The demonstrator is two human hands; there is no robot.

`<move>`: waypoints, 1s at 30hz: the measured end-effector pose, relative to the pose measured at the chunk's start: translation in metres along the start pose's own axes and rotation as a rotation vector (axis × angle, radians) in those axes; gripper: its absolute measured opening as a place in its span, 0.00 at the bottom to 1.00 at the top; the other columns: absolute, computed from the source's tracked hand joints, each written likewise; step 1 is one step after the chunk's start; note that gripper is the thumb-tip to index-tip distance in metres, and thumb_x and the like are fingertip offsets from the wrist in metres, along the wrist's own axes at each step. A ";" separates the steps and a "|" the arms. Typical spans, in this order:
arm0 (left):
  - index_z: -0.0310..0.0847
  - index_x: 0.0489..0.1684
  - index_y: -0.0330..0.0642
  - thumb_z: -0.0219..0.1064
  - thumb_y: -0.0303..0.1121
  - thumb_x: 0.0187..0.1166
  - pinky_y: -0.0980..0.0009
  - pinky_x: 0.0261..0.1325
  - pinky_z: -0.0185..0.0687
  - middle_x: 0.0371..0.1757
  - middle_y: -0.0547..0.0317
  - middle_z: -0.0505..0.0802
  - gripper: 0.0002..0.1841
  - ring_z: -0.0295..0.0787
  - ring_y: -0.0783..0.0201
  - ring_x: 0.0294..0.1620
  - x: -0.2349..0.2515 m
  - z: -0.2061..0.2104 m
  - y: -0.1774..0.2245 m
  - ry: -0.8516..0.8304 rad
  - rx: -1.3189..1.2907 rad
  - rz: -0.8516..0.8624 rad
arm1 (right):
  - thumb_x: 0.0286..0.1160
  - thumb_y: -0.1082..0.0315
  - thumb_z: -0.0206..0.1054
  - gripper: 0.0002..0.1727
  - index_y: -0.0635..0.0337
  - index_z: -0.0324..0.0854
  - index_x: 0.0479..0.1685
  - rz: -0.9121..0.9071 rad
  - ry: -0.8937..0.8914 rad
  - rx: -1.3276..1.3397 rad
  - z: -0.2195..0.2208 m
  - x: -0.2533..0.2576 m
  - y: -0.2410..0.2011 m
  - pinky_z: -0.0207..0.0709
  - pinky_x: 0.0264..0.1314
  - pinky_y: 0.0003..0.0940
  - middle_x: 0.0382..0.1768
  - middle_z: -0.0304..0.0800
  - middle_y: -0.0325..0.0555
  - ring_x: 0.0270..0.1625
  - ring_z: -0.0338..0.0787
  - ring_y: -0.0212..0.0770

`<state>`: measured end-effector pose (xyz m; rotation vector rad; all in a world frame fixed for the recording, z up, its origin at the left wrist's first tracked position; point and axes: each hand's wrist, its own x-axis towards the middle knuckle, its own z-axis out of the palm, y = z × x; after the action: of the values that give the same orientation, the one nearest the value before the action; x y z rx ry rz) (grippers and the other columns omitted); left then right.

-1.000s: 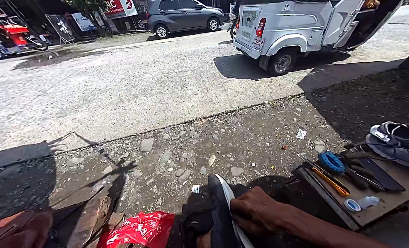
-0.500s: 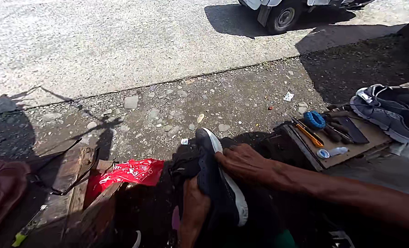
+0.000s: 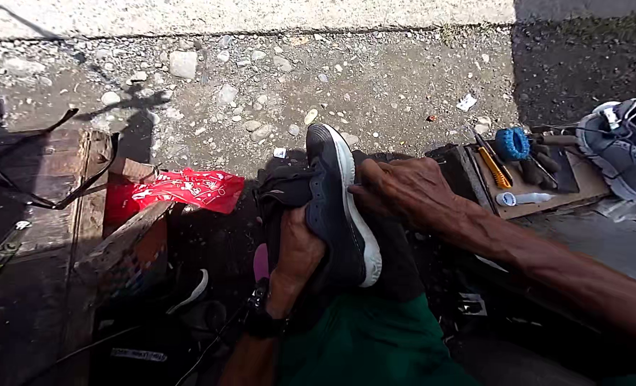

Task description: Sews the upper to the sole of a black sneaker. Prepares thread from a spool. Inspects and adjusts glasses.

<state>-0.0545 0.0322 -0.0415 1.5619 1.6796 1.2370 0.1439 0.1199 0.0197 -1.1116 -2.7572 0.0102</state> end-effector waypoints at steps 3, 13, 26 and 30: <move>0.87 0.43 0.25 0.69 0.32 0.71 0.68 0.64 0.82 0.41 0.44 0.95 0.15 0.93 0.62 0.50 0.000 0.000 -0.004 0.023 0.056 0.047 | 0.81 0.47 0.59 0.22 0.55 0.79 0.28 0.105 0.010 0.012 -0.010 -0.009 0.008 0.63 0.13 0.42 0.12 0.73 0.40 0.14 0.79 0.45; 0.87 0.41 0.27 0.66 0.36 0.73 0.67 0.61 0.82 0.38 0.43 0.94 0.16 0.93 0.61 0.47 -0.001 0.002 -0.009 0.039 0.121 0.121 | 0.77 0.49 0.73 0.19 0.58 0.85 0.45 0.253 0.168 0.814 0.041 -0.031 0.001 0.78 0.36 0.26 0.33 0.87 0.36 0.32 0.82 0.26; 0.86 0.41 0.24 0.66 0.35 0.73 0.68 0.63 0.81 0.39 0.41 0.94 0.17 0.93 0.60 0.48 0.000 0.004 -0.010 0.065 0.093 0.102 | 0.85 0.55 0.64 0.15 0.53 0.91 0.37 0.249 0.339 1.792 -0.001 -0.040 -0.007 0.83 0.30 0.19 0.38 0.94 0.37 0.26 0.87 0.25; 0.86 0.42 0.21 0.66 0.36 0.73 0.65 0.64 0.80 0.40 0.38 0.93 0.19 0.92 0.57 0.48 -0.002 0.006 -0.012 0.083 0.094 0.069 | 0.84 0.55 0.63 0.16 0.51 0.87 0.29 0.381 0.261 1.750 -0.032 -0.054 -0.010 0.68 0.21 0.13 0.26 0.85 0.29 0.20 0.76 0.18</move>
<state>-0.0544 0.0327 -0.0549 1.6571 1.7726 1.2902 0.1805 0.0731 0.0441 -0.7933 -1.2348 1.6809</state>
